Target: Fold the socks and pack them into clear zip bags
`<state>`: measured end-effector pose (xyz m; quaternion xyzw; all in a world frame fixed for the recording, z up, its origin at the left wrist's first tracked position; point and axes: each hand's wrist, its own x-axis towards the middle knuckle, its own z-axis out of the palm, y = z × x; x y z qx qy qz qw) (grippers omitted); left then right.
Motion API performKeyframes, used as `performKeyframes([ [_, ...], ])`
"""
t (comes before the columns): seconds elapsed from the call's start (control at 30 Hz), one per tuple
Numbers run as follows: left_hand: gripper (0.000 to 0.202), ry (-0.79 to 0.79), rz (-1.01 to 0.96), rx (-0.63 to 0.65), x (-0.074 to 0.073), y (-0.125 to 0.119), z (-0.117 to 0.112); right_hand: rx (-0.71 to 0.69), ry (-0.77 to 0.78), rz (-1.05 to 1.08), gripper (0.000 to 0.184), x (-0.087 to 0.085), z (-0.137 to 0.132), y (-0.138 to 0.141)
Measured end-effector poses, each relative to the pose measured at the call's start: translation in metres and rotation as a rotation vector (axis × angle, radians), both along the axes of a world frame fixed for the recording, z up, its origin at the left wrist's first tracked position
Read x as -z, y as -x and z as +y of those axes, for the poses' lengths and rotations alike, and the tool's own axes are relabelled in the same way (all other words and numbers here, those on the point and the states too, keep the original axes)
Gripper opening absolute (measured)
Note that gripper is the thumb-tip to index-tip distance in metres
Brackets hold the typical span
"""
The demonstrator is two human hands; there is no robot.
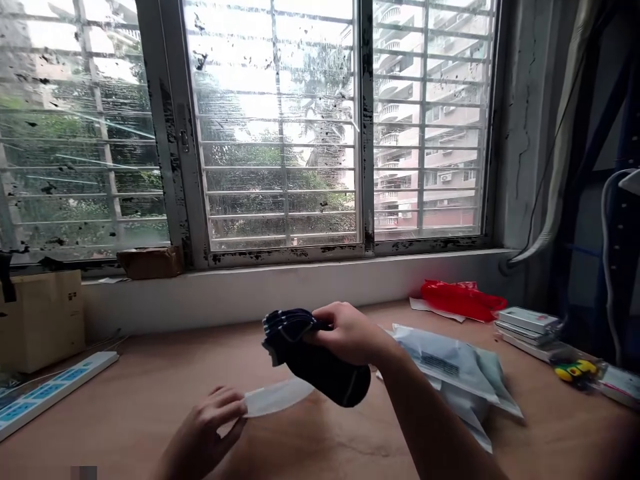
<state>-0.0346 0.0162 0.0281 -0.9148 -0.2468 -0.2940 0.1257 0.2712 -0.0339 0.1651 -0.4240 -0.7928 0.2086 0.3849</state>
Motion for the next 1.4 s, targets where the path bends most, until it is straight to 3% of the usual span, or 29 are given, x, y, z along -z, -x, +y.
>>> performKeyframes([
  [0.13, 0.029, 0.339, -0.055, -0.018, -0.05, -0.011, 0.0, 0.059, -0.041, 0.042, 0.016, -0.007, -0.004, -0.004],
  [0.27, 0.041, 0.499, -0.124, 0.048, -0.107, -0.028, -0.003, 0.128, -0.092, 0.187, 0.021, -0.014, -0.006, -0.009],
  [0.4, 0.034, 0.662, -0.006, 0.18, -0.138, -0.053, -0.02, 0.21, -0.18, 0.355, 0.026, -0.016, -0.005, -0.015],
  [0.5, 0.033, 0.69, 0.083, 0.261, -0.141, -0.071, -0.039, 0.233, -0.261, 0.48, 0.027, -0.016, -0.004, -0.016],
  [0.67, 0.024, 0.69, 0.066, 0.25, -0.128, -0.086, -0.055, 0.113, -0.293, 0.62, 0.026, -0.009, -0.002, -0.006],
  [0.87, 0.025, 0.675, -0.064, 0.292, -0.122, -0.088, -0.05, -0.031, -0.232, 0.618, 0.027, 0.006, 0.011, 0.007],
  [1.07, 0.033, 0.599, -0.222, 0.244, -0.127, -0.079, -0.041, -0.117, -0.177, 0.629, 0.031, 0.014, 0.019, 0.0],
  [1.23, 0.026, 0.535, -0.256, 0.215, -0.127, -0.076, -0.039, -0.271, -0.048, 0.589, 0.035, 0.016, 0.012, -0.006],
  [1.4, 0.017, 0.496, -0.222, 0.161, -0.125, -0.076, -0.041, -0.2, 0.037, 0.455, 0.036, 0.01, -0.005, -0.002],
])
